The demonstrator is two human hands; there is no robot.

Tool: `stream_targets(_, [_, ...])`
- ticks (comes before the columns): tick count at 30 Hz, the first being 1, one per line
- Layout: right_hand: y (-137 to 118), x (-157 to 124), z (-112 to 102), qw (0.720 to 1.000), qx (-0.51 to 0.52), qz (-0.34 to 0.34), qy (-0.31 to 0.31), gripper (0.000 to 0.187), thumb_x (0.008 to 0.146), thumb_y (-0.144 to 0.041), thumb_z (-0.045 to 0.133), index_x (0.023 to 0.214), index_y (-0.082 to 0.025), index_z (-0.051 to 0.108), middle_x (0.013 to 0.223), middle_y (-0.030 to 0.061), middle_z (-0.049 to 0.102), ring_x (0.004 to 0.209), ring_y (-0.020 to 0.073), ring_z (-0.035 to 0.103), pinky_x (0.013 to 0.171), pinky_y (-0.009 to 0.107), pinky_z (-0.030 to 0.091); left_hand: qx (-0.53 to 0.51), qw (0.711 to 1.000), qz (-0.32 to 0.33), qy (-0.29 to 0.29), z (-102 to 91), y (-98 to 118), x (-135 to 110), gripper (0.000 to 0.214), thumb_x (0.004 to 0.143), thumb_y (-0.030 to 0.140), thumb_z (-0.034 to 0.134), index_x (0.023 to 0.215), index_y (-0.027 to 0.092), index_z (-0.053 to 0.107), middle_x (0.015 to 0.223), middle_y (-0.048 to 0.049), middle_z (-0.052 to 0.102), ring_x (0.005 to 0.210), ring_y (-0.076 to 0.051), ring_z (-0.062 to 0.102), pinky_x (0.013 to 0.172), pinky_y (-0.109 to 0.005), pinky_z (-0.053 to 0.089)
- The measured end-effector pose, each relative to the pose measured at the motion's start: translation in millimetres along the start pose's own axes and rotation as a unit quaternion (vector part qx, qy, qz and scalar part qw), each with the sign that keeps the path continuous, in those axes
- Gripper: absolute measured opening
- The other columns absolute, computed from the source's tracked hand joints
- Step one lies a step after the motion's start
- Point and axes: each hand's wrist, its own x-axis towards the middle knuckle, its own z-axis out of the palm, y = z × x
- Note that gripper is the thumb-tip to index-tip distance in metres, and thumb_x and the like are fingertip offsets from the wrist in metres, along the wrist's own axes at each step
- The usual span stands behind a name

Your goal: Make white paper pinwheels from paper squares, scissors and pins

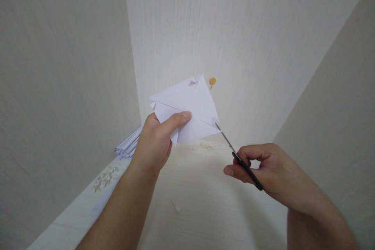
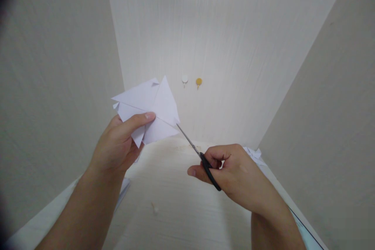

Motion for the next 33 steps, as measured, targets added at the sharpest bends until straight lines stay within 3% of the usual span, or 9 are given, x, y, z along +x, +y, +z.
stream_targets(9, [2, 2, 0, 0.999, -0.005, 0.031, -0.013, 0.057, 0.072, -0.062, 0.078, 0.054, -0.020, 0.044, 0.057, -0.0050, 0.034, 0.056, 0.0108, 0.029, 0.049, 0.027, 0.023, 0.004, 1.000, 0.018, -0.015, -5.2, -4, 0, 0.034, 0.069, 0.025, 0.081, 0.101, 0.015, 0.075, 0.097, -0.0079, 0.079, 0.093, -0.029, 0.075, 0.081, -0.036, 0.061])
stream_targets(13, [8, 1, 2, 0.999, -0.012, 0.045, -0.026, 0.042, 0.074, -0.056, 0.078, 0.063, -0.019, 0.062, 0.058, -0.0040, 0.044, 0.056, 0.0114, 0.035, 0.050, 0.026, 0.027, 0.018, 0.999, 0.031, -0.006, -15.7, -13, 4, 0.028, 0.071, 0.028, 0.082, 0.094, 0.014, 0.076, 0.100, -0.0089, 0.079, 0.088, -0.024, 0.074, 0.077, -0.031, 0.059])
stream_targets(16, [6, 5, -3, 0.995, -0.032, 0.073, -0.068, 0.038, 0.075, -0.055, 0.075, 0.075, -0.017, 0.072, 0.063, -0.0022, 0.055, 0.058, 0.0124, 0.043, 0.052, 0.026, 0.031, 0.029, 0.999, -0.003, 0.040, -20.0, -17, 12, 0.032, 0.067, 0.028, 0.084, 0.093, 0.012, 0.076, 0.099, -0.0099, 0.079, 0.085, -0.023, 0.074, 0.075, -0.030, 0.057])
stream_targets(18, [2, 7, -7, 0.984, -0.077, 0.095, -0.127, 0.042, 0.072, -0.058, 0.075, 0.068, -0.017, 0.070, 0.059, -0.0024, 0.054, 0.057, 0.0130, 0.045, 0.052, 0.026, 0.031, 0.061, 0.993, -0.067, 0.082, -22.5, -16, 11, 0.034, 0.064, 0.027, 0.083, 0.093, 0.012, 0.075, 0.093, -0.0096, 0.079, 0.076, -0.022, 0.073, 0.067, -0.029, 0.055])
stream_targets(20, [-3, 7, -8, 0.969, -0.122, 0.117, -0.181, 0.042, 0.073, -0.058, 0.073, 0.064, -0.017, 0.069, 0.057, -0.0022, 0.056, 0.056, 0.0133, 0.047, 0.053, 0.025, 0.031, 0.112, 0.975, -0.137, 0.133, -28.3, -10, -4, 0.032, 0.063, 0.027, 0.081, 0.091, 0.011, 0.074, 0.084, -0.0091, 0.078, 0.063, -0.021, 0.069, 0.055, -0.027, 0.050])
stream_targets(21, [-5, 4, -5, 0.964, -0.147, 0.130, -0.177, 0.042, 0.074, -0.057, 0.071, 0.065, -0.016, 0.070, 0.058, -0.0012, 0.058, 0.056, 0.0137, 0.049, 0.052, 0.026, 0.032, 0.128, 0.967, -0.162, 0.152, -33.1, -6, -18, 0.033, 0.064, 0.027, 0.080, 0.093, 0.012, 0.074, 0.084, -0.0090, 0.078, 0.062, -0.020, 0.068, 0.053, -0.027, 0.048])
stream_targets(25, [-8, -12, 22, 0.923, -0.289, 0.138, -0.212, 0.039, 0.091, -0.045, 0.057, 0.080, -0.014, 0.076, 0.074, 0.0097, 0.072, 0.065, 0.0177, 0.062, 0.055, 0.027, 0.035, 0.174, 0.943, -0.214, 0.185, -63.6, 16, -86, 0.029, 0.066, 0.026, 0.080, 0.090, 0.011, 0.075, 0.089, -0.0127, 0.079, 0.071, -0.023, 0.071, 0.059, -0.028, 0.051])
stream_targets(28, [-12, -23, 45, 0.913, -0.324, 0.137, -0.206, 0.029, 0.091, -0.030, 0.058, 0.090, -0.008, 0.077, 0.094, 0.0208, 0.076, 0.079, 0.0237, 0.068, 0.061, 0.029, 0.038, 0.197, 0.936, -0.218, 0.196, -86.8, 32, -128, 0.032, 0.068, 0.028, 0.080, 0.095, 0.011, 0.076, 0.098, -0.0138, 0.079, 0.084, -0.026, 0.073, 0.066, -0.030, 0.054])
stream_targets(33, [-29, -25, 60, 0.907, -0.343, 0.116, -0.216, 0.031, 0.093, -0.032, 0.059, 0.098, -0.007, 0.076, 0.104, 0.0209, 0.075, 0.095, 0.0268, 0.070, 0.073, 0.029, 0.045, 0.210, 0.935, -0.213, 0.190, -100.0, 59, -173, 0.033, 0.070, 0.027, 0.080, 0.099, 0.011, 0.075, 0.109, -0.0150, 0.078, 0.098, -0.029, 0.073, 0.078, -0.033, 0.056])
